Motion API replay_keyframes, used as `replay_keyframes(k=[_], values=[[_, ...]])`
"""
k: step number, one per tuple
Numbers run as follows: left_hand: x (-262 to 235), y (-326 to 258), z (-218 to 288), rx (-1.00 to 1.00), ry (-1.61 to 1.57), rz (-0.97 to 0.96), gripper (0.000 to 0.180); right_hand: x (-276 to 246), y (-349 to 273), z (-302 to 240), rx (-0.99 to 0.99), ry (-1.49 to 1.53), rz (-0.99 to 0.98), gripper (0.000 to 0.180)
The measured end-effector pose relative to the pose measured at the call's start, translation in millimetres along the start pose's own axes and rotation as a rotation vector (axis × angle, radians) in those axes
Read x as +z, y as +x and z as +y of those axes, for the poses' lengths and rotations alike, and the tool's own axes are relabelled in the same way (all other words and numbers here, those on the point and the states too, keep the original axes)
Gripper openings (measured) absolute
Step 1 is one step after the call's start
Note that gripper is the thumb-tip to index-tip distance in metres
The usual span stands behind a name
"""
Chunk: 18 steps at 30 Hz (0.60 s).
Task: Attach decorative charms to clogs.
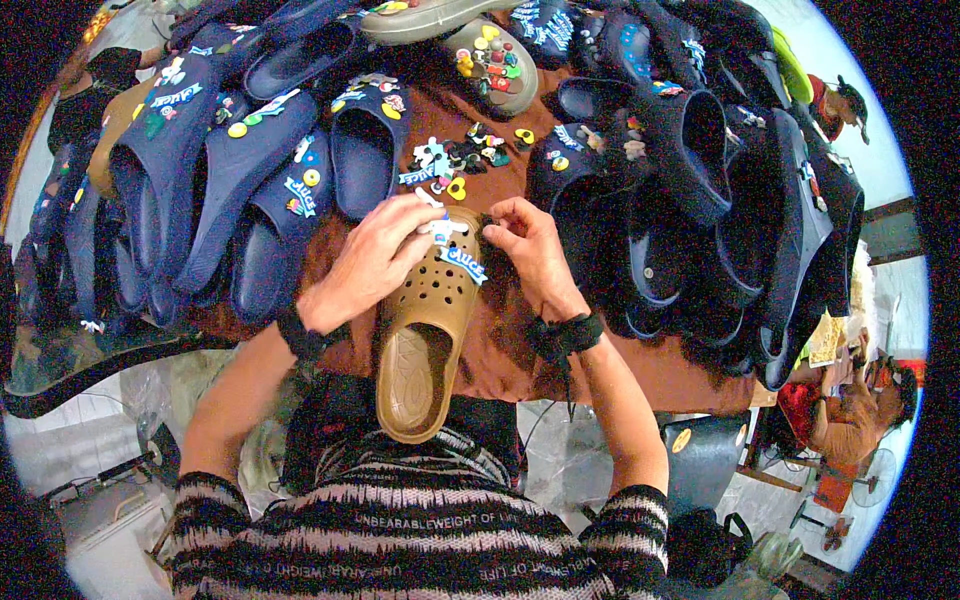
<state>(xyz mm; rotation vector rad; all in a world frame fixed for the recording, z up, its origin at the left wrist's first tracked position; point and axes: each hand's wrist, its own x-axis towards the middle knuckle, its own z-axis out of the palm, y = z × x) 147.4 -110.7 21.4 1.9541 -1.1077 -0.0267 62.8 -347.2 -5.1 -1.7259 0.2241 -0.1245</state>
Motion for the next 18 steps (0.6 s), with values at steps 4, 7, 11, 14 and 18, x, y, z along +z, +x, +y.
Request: replay_keyframes(k=[4, 7, 11, 14, 18], values=[[14, 23, -14, 0.145, 0.248, -0.062, 0.033, 12, -9, 5, -0.138, -0.121, 0.064, 0.019], [23, 30, -20, 0.073, 0.279, -0.056, 0.032, 11, -12, -2, -0.176, -0.337, 0.081, 0.017], [29, 33, -17, -0.017, 0.298, -0.003, 0.027, 15, -13, -16, -0.288, -0.575, 0.154, 0.016], [31, 31, -16, -0.081, 0.319, 0.048, 0.025, 20, -11, -17, -0.311, -0.651, 0.119, 0.017], [31, 31, -15, -0.132, 0.320, 0.057, 0.024, 24, -10, -15, -0.327, -0.725, 0.096, 0.016]])
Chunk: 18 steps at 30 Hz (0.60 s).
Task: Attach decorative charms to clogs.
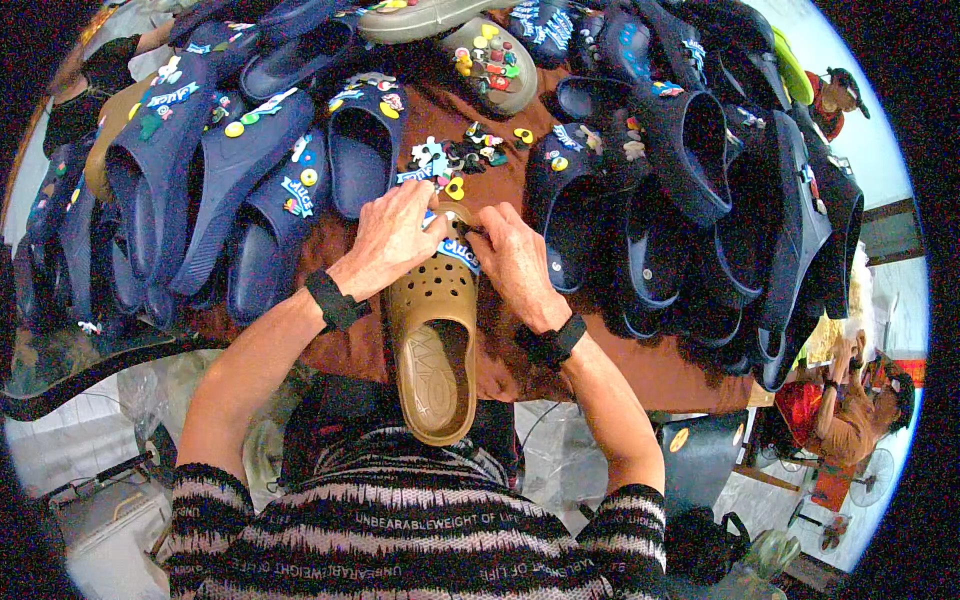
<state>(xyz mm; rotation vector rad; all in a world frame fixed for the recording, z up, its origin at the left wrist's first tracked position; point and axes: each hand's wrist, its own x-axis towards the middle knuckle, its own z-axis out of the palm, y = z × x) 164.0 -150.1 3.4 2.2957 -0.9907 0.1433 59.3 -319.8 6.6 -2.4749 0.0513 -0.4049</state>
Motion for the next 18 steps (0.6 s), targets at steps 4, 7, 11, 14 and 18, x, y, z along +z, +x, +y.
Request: replay_keyframes(k=[4, 7, 11, 14, 18], values=[[1, 0, 0, -0.006, -0.024, 0.009, 0.020, 0, 7, -2, -0.038, -0.015, -0.030, 0.014], [2, 0, -3, -0.013, -0.040, 0.019, 0.018, 4, 11, -2, -0.073, -0.002, -0.041, 0.013], [7, 2, -9, 0.012, -0.078, 0.027, 0.019, 15, 10, 0, -0.119, -0.011, 0.009, 0.010], [3, 1, -9, 0.023, -0.103, 0.002, 0.019, 21, 3, 0, -0.138, -0.082, 0.044, 0.010], [-6, -11, -8, 0.007, -0.175, -0.077, 0.023, 19, -8, -2, -0.193, -0.048, 0.037, 0.010]])
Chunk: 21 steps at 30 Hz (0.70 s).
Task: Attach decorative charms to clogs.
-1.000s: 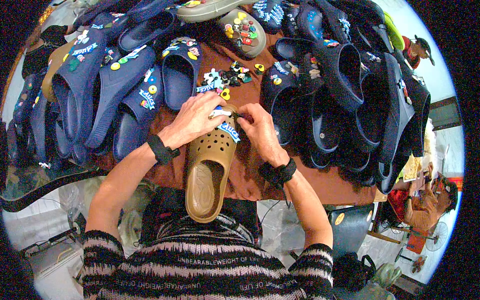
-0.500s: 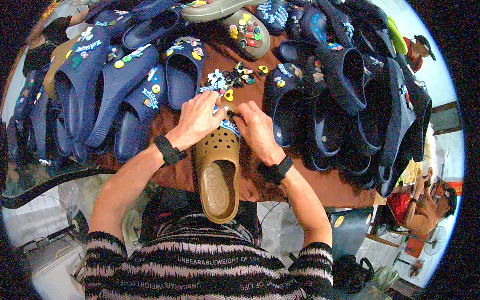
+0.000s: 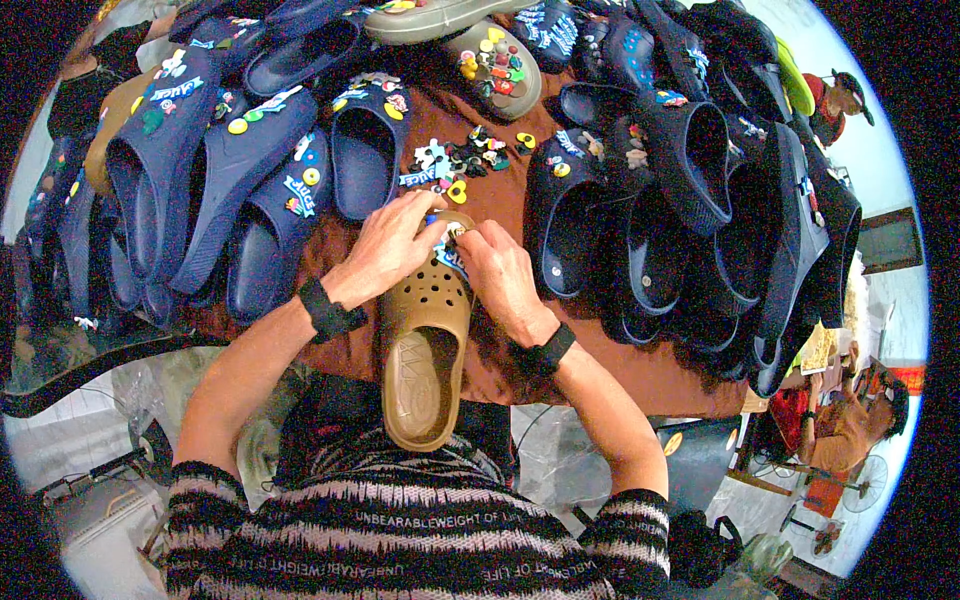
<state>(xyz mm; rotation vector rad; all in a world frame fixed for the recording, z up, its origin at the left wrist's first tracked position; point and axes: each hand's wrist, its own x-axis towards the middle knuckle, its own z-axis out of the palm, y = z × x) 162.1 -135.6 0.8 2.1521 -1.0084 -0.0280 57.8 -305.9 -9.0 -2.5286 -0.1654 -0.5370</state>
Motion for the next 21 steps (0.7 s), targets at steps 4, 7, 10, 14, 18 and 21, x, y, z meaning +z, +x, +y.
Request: replay_keyframes(k=[4, 7, 10, 14, 18, 21], values=[[-3, -36, 15, 0.052, -0.069, 0.069, 0.046, -9, 2, 3, -0.035, -0.028, -0.065, 0.010], [-14, -68, 36, -0.009, -0.125, 0.037, 0.065, -20, 9, 3, -0.111, -0.160, -0.135, 0.011], [-17, -93, 53, -0.041, -0.062, -0.083, 0.075, -24, 15, 5, -0.244, -0.255, -0.153, 0.012], [-16, -103, 45, -0.019, -0.009, -0.177, 0.066, -30, 23, 4, -0.348, -0.315, -0.254, 0.011], [-18, -105, 41, -0.044, -0.074, -0.219, 0.067, -29, 31, 11, -0.369, -0.299, -0.363, 0.011], [-21, -102, 39, -0.017, -0.092, -0.237, 0.069, -31, 34, 26, -0.396, -0.219, -0.401, 0.016]])
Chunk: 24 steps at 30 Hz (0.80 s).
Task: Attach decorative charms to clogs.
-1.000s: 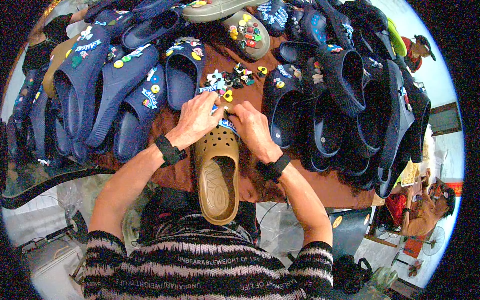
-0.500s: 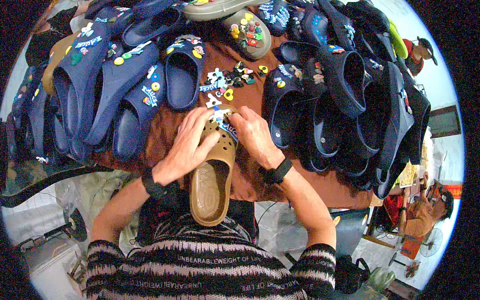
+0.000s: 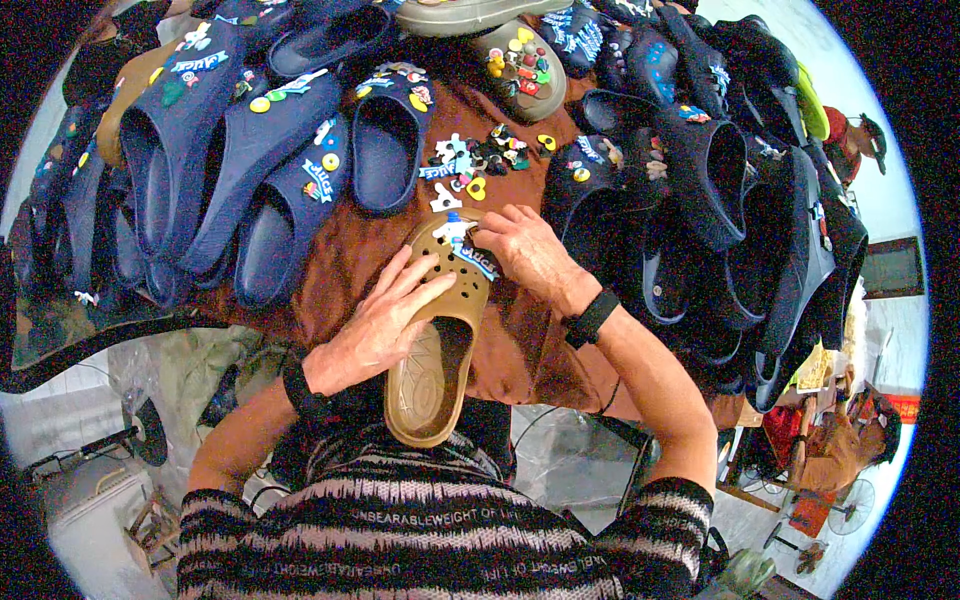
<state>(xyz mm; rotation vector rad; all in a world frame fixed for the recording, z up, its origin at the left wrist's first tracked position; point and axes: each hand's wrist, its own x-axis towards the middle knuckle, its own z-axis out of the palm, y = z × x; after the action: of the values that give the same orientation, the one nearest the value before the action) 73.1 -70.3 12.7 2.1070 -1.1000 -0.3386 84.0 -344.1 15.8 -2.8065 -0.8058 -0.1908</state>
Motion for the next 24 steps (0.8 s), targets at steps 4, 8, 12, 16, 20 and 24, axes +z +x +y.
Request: replay_keyframes(k=[4, 8, 12, 16, 20, 24], values=[[-4, 1, -3, 0.017, -0.005, -0.001, 0.068, 1, 3, -8, 0.055, 0.064, -0.023, 0.016], [-5, -2, -2, 0.034, 0.002, 0.006, 0.067, 1, -10, -5, 0.293, 0.511, 0.170, 0.014], [-4, -1, -7, 0.043, 0.008, 0.022, 0.068, -4, -18, -6, 0.411, 0.581, 0.227, 0.022], [-3, 2, -8, 0.045, 0.019, 0.028, 0.070, -8, -15, -14, 0.265, 0.381, 0.177, 0.026], [0, 1, -10, 0.043, 0.029, 0.049, 0.072, -4, -15, -17, 0.259, 0.315, 0.189, 0.026], [-1, 1, -11, 0.030, 0.005, 0.054, 0.074, 2, -17, -23, 0.238, 0.218, 0.258, 0.018]])
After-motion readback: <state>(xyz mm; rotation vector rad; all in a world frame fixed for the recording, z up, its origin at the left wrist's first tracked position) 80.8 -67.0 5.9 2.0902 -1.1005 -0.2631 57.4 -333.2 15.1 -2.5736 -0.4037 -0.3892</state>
